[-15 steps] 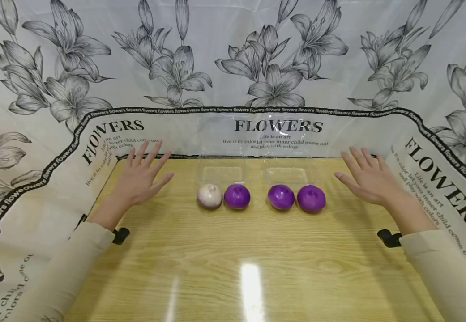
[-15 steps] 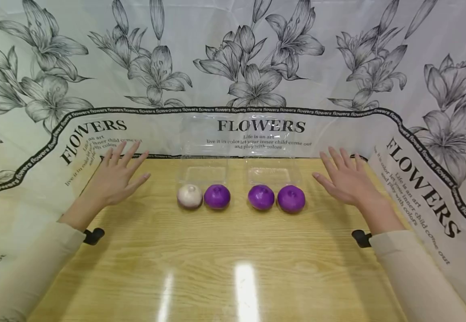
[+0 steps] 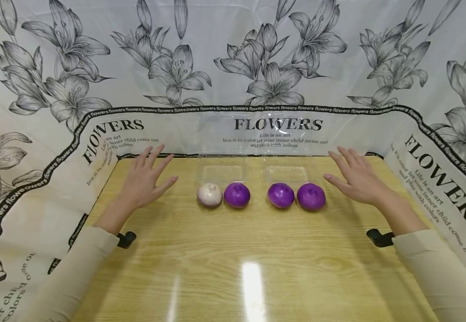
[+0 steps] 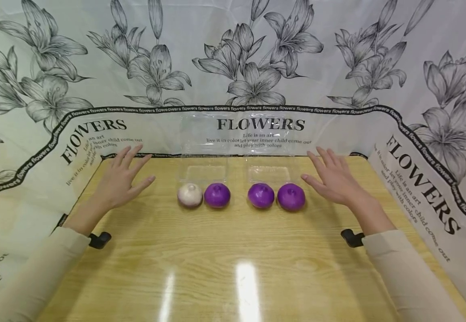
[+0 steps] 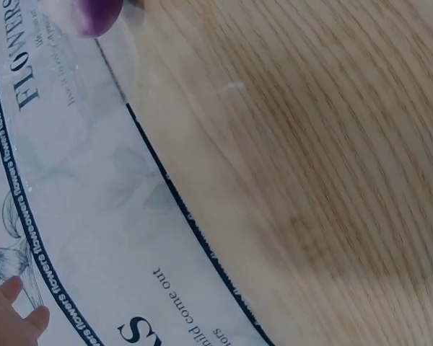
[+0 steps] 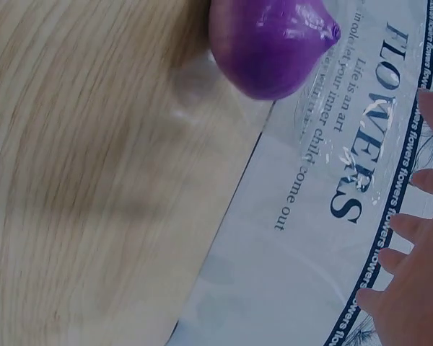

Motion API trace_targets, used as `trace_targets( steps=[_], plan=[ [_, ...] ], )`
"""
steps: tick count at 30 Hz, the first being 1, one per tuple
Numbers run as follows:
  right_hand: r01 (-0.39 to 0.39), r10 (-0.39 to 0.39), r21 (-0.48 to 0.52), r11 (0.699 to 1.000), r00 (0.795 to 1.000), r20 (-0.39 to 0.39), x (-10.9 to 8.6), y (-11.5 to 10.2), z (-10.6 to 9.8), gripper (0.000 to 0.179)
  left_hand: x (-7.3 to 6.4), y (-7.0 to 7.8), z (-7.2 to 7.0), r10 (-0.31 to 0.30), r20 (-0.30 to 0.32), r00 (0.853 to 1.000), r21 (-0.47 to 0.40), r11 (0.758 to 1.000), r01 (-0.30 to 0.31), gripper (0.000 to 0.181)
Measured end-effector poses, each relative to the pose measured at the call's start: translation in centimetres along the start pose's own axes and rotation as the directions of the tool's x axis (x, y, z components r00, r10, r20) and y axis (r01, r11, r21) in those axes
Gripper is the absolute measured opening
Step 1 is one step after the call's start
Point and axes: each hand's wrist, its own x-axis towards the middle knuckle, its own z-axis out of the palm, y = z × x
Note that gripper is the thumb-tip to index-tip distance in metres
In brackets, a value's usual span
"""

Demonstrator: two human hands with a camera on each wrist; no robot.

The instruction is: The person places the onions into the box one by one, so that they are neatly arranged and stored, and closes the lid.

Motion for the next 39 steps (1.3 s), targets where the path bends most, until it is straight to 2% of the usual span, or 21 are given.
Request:
trace_targets(
  steps=[10, 20, 23, 29, 39],
  plan=[
    [0.094, -0.090, 0.052, 0.994, 0.993, -0.083, 0.6, -1.2, 1.1, 0.075, 0.5, 1.1, 0.7, 0.019, -0.091, 0.996, -0.118, 0.993, -0.030, 0.066],
    [0.134, -0.127, 0.076, 0.988, 0.988, -0.094, 1.4, -3.4, 2.3, 0.072, 0.8, 1.9, 2.0, -0.019, -0.115, 0.993, -0.260, 0.966, -0.011, 0.064],
    [0.136, -0.127, 0.091, 0.986, 0.987, -0.103, 1.4, -4.2, 2.6, 0.070, 0.8, 2.1, 2.3, -0.037, -0.105, 0.994, -0.305, 0.952, 0.003, 0.065],
    [0.142, -0.133, 0.131, 0.981, 0.988, -0.073, 1.8, -5.5, 3.2, 0.067, 0.8, 2.5, 2.5, -0.085, -0.075, 0.994, -0.425, 0.904, 0.046, 0.065],
    [0.169, -0.168, 0.185, 0.968, 0.986, -0.021, 2.7, -8.1, 4.1, 0.066, 1.0, 2.8, 3.2, -0.107, -0.080, 0.991, -0.503, 0.863, 0.052, 0.067]
  ],
)
